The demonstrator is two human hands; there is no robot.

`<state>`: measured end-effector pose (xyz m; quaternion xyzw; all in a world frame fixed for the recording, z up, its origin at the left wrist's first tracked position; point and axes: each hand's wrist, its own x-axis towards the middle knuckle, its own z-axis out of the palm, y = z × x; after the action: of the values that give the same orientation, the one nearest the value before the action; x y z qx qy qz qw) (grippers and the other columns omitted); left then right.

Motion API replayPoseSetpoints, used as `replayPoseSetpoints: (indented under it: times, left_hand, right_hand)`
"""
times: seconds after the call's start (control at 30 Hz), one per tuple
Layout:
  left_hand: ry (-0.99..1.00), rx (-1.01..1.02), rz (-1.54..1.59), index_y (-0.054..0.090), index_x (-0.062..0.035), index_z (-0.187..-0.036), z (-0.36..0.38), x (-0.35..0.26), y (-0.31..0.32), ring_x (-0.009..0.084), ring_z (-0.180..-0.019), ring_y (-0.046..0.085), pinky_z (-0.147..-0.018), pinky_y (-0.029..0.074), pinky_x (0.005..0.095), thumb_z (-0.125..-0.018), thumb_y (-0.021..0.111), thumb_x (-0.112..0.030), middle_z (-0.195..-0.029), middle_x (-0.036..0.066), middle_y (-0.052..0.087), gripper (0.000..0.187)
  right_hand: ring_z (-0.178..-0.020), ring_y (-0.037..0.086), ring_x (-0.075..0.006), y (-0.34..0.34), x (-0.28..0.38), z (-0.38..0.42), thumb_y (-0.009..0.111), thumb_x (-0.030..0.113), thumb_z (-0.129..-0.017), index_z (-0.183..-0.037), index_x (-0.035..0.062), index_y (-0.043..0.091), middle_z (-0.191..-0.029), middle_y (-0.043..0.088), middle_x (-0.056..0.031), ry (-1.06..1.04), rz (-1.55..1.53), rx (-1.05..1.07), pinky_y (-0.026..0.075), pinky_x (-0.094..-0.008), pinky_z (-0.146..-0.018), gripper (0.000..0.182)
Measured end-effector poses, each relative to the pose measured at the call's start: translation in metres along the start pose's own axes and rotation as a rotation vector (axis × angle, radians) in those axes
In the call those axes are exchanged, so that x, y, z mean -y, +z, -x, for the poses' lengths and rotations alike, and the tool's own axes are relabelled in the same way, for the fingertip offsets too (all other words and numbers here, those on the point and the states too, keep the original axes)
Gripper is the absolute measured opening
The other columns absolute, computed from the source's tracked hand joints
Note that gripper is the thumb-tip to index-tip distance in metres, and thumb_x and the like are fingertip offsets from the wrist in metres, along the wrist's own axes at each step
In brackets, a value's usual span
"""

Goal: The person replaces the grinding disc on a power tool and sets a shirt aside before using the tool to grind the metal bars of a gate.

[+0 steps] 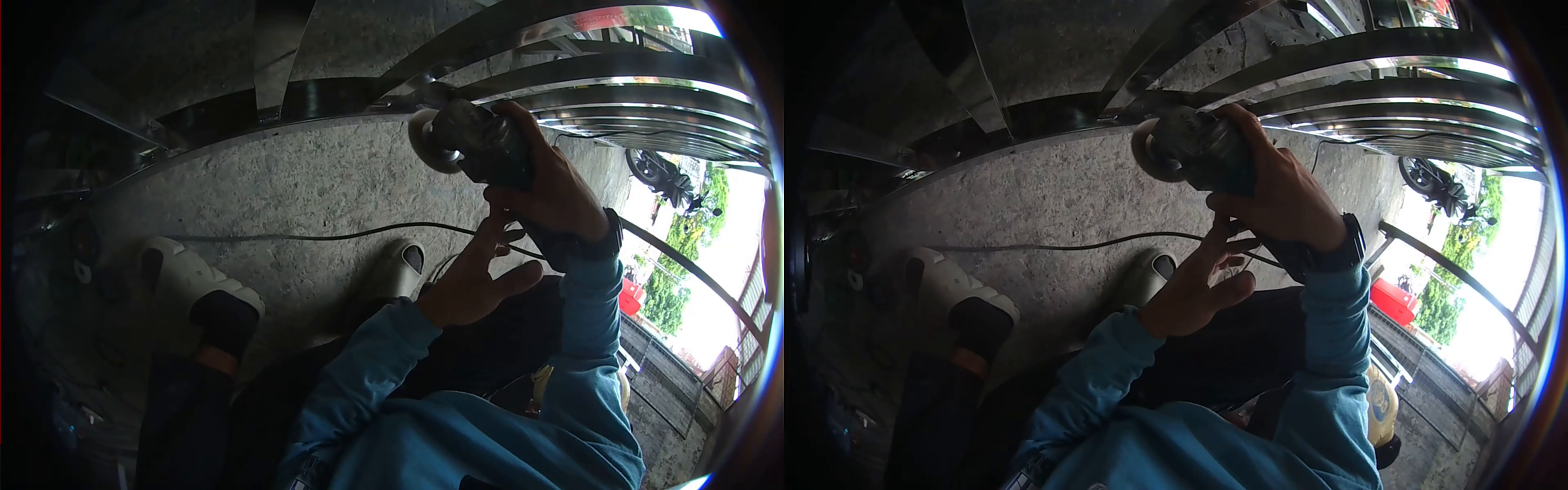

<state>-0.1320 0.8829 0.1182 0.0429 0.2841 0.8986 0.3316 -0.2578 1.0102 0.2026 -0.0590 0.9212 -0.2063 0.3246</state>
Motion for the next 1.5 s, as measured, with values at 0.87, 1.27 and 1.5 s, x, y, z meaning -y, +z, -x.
replayPoseSetpoints:
  times: [0.87,1.27,1.5]
  left_hand:
    - [-0.033,0.019,-0.031,-0.010,-0.0036,-0.160,-0.001,0.003,-0.005,0.0362,-0.143,0.041,-0.113,0.040,0.0502,-0.094,0.073,-0.039,-0.161,0.026,0.024,0.112]
    - [-0.019,-0.046,0.006,-0.001,-0.0043,-0.161,-0.006,0.001,-0.010,0.0348,-0.142,0.042,-0.113,0.040,0.0506,-0.093,0.074,-0.037,-0.159,0.023,0.027,0.106]
    - [-0.012,-0.154,0.119,-0.002,-0.0067,-0.162,0.012,0.031,0.034,0.0332,-0.144,0.039,-0.111,0.040,0.0485,-0.093,0.074,-0.033,-0.159,0.021,0.026,0.107]
  right_hand:
    - [-0.107,0.070,-0.0308,0.000,-0.003,0.003,0.081,0.011,-0.074,-0.156,0.0179,0.027,-0.123,0.065,-0.0200,0.014,-0.045,0.005,0.056,-0.0439,-0.091,0.098]
    - [-0.116,0.065,-0.0421,0.002,-0.004,-0.011,0.082,0.022,-0.074,-0.155,0.0134,0.025,-0.128,0.063,-0.0252,0.014,-0.061,0.018,0.053,-0.0466,-0.096,0.100]
    - [-0.107,0.069,-0.0423,0.005,0.016,0.021,0.081,0.017,-0.072,-0.155,0.0145,0.030,-0.118,0.067,-0.0242,0.058,0.037,0.015,0.055,-0.0460,-0.091,0.098]
